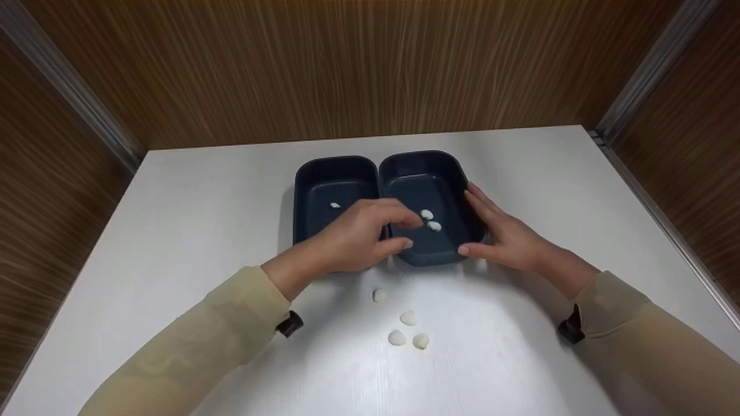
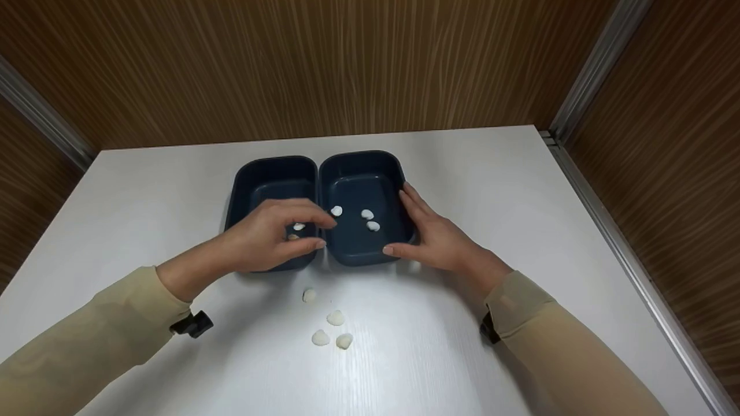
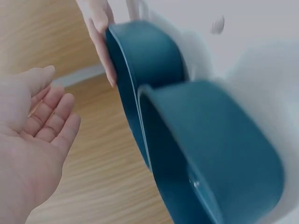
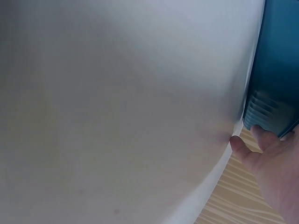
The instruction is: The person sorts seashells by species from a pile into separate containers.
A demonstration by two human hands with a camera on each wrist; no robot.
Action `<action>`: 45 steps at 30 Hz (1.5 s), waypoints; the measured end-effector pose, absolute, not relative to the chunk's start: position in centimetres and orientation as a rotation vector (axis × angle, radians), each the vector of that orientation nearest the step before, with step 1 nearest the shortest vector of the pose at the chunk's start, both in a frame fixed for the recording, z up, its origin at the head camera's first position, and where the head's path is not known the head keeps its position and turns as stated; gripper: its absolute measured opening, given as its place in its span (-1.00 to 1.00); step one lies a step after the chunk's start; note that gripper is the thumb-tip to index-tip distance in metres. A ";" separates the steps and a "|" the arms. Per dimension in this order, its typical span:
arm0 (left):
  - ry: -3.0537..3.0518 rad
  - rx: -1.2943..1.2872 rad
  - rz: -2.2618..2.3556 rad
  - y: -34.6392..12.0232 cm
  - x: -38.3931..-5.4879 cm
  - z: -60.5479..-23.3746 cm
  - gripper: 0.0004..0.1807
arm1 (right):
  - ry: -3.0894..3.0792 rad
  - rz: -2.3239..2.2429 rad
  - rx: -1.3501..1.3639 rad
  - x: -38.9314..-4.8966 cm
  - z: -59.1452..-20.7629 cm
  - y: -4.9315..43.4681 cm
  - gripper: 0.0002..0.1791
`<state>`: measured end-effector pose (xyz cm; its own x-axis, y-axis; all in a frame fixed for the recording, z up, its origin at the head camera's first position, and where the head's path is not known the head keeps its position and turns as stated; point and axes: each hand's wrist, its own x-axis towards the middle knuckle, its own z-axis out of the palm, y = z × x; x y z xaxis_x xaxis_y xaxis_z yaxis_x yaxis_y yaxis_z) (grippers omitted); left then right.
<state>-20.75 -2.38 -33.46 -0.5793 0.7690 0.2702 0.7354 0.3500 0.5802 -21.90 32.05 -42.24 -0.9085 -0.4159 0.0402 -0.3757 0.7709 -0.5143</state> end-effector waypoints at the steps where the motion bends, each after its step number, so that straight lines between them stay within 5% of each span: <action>1: 2.522 1.430 1.055 -2.5 -20.3 -33.6 -0.70 | 2.887 -0.810 -0.643 -21.9 -42.3 32.0 0.17; 16: 2.420 1.430 1.051 -5.0 -16.4 -37.9 -0.68 | 2.883 -0.831 -0.679 -22.0 -42.2 32.0 0.18; 45: 2.547 1.249 1.092 -7.5 -16.7 -44.7 -0.61 | 2.882 -0.847 -0.702 -22.1 -42.4 32.3 0.18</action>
<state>-16.70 -7.45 -44.73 -0.6579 0.7234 0.2094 0.6506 0.4058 0.6420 -22.10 32.28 -42.36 -0.8951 -0.4401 0.0719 -0.4091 0.7461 -0.5253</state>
